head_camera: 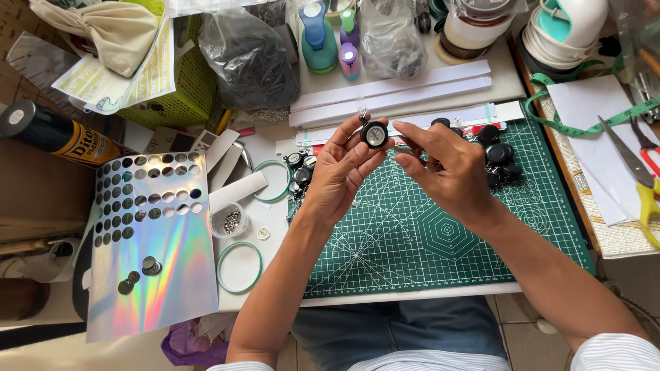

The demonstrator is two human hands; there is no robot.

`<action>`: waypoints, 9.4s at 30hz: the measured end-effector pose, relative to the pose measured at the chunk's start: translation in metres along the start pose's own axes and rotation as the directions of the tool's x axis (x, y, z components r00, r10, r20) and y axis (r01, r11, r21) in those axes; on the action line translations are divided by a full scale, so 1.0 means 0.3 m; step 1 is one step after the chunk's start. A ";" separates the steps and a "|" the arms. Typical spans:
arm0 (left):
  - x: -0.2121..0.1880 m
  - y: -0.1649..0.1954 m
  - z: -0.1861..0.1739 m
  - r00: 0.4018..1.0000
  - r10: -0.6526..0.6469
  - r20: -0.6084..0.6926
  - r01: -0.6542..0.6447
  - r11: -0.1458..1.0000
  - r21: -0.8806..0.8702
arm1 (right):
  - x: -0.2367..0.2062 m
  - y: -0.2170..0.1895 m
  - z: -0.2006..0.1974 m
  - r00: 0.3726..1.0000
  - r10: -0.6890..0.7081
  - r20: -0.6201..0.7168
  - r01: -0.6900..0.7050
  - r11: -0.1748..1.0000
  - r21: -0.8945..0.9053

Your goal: The person assembles small black keychain components on a green cutting mat. They insert metal pins into the keychain bodies, attach metal rings, and use pliers to secure the connections. The person handles multiple keychains one at a time, inspecting each after assembly.

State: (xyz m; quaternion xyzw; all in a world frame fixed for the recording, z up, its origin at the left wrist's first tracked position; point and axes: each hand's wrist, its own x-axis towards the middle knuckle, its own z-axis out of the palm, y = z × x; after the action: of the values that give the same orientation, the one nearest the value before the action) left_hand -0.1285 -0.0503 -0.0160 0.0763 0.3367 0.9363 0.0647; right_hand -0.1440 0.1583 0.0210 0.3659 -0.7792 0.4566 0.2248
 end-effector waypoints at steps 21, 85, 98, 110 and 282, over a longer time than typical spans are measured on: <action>-0.031 0.019 0.018 1.000 -0.021 -0.023 0.024 0.991 0.131 | 0.002 -0.028 0.003 0.999 0.037 0.028 -0.037 0.999 -0.012; -0.028 0.012 0.002 0.999 -0.026 -0.019 0.028 0.988 0.149 | -0.002 -0.035 0.000 0.998 0.045 0.031 -0.047 0.998 0.041; -0.025 0.015 -0.004 0.999 -0.037 0.013 0.035 0.992 0.124 | 0.003 -0.041 0.000 0.999 0.039 0.017 -0.040 0.999 0.036; -0.036 0.016 -0.006 0.999 -0.052 0.000 0.051 0.988 0.143 | -0.008 -0.036 -0.002 0.999 0.028 0.025 -0.030 0.997 0.076; -0.026 0.025 -0.047 1.000 0.016 0.024 -0.023 0.941 0.338 | 0.000 -0.012 -0.017 0.960 0.189 0.206 -0.232 0.950 0.208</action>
State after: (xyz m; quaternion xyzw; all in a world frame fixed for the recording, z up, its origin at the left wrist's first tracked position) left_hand -0.1241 -0.0662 -0.0225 0.0995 0.4911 0.8642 0.0451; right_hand -0.1412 0.1616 0.0253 0.3446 -0.7732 0.5292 0.0579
